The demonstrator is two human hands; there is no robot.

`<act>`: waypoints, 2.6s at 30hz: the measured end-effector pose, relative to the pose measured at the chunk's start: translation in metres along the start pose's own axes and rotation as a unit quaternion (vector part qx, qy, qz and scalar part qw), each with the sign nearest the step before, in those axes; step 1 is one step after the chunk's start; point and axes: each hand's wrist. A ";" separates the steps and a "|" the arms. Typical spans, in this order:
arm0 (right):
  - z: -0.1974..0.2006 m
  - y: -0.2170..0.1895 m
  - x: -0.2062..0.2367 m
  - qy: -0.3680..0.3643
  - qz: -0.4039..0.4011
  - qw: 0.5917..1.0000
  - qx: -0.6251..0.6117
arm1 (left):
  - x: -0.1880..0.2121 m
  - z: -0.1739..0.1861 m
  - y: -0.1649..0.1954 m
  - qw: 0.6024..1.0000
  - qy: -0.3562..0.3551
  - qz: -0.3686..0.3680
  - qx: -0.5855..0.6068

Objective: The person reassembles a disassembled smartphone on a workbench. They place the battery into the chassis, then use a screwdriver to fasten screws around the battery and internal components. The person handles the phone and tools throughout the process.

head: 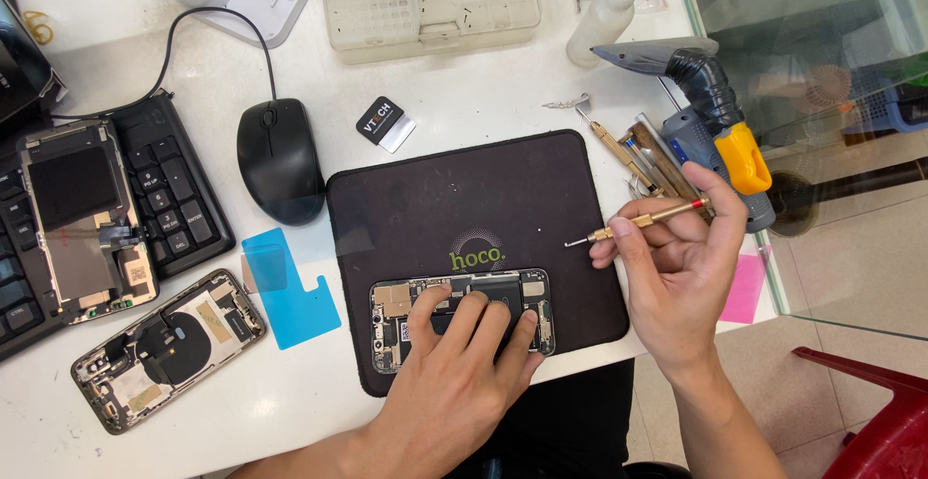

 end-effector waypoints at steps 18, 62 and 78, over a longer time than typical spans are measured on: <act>0.004 -0.012 0.022 -0.079 -0.006 0.994 -0.079 | -0.007 0.004 0.000 1.000 0.024 0.015 0.001; -0.017 -0.004 0.059 -0.030 -0.031 0.989 -0.143 | -0.004 -0.003 0.001 1.000 0.016 0.015 0.019; -0.016 -0.006 0.058 -0.037 -0.026 0.989 -0.140 | -0.005 -0.002 0.002 0.999 0.022 0.016 0.019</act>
Point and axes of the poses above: each hand's wrist, its own x-axis away from the middle knuckle, its own z-axis out of the back of the hand, y = z × x, and after that the axes turned 6 degrees about -y, right-handed
